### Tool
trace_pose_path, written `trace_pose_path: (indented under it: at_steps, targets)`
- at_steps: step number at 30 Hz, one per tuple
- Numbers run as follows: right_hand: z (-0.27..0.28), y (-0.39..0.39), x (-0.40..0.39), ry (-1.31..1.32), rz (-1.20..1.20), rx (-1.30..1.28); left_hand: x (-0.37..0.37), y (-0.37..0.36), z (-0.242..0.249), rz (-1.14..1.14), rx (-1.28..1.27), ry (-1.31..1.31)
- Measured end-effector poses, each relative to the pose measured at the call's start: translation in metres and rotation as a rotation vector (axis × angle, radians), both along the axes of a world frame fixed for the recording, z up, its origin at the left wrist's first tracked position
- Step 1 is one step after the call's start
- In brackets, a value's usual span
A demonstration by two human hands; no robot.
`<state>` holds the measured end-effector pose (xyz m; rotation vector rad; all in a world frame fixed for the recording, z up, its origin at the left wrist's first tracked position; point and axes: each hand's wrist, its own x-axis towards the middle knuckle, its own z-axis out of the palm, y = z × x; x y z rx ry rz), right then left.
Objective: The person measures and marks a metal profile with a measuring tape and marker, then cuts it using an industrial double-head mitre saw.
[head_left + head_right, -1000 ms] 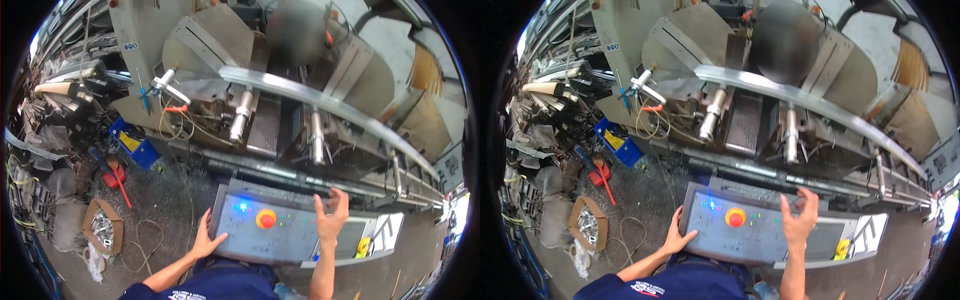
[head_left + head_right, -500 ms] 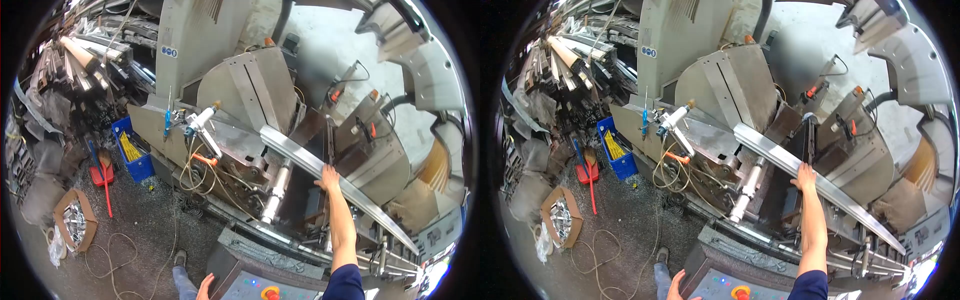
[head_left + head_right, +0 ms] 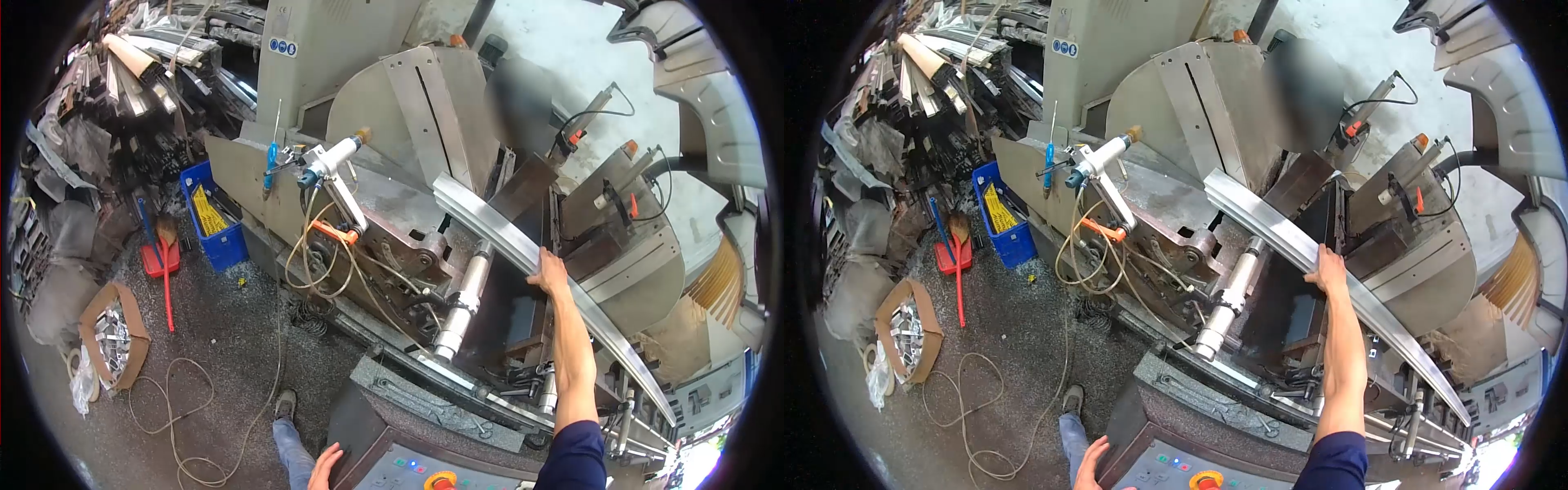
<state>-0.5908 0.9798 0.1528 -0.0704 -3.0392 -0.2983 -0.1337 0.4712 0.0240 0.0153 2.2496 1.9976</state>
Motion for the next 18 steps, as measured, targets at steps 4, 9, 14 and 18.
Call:
trace_pose_path:
  at_steps: [4, 9, 14, 18]
  targets:
    - [-0.002, -0.004, 0.003, 0.083, 0.062, 0.065, -0.003, -0.004, 0.006, -0.021, 0.023, 0.003]
    - [0.001, -0.005, -0.001, 0.068, 0.089, 0.095, -0.005, -0.006, 0.010, -0.012, -0.001, 0.042]
    - [-0.005, 0.001, 0.000, 0.124, 0.170, 0.058, -0.005, -0.008, 0.007, -0.043, 0.009, 0.051]
    - [-0.003, 0.001, -0.004, 0.060, 0.102, 0.090, -0.005, -0.010, 0.009, -0.048, 0.033, 0.036]
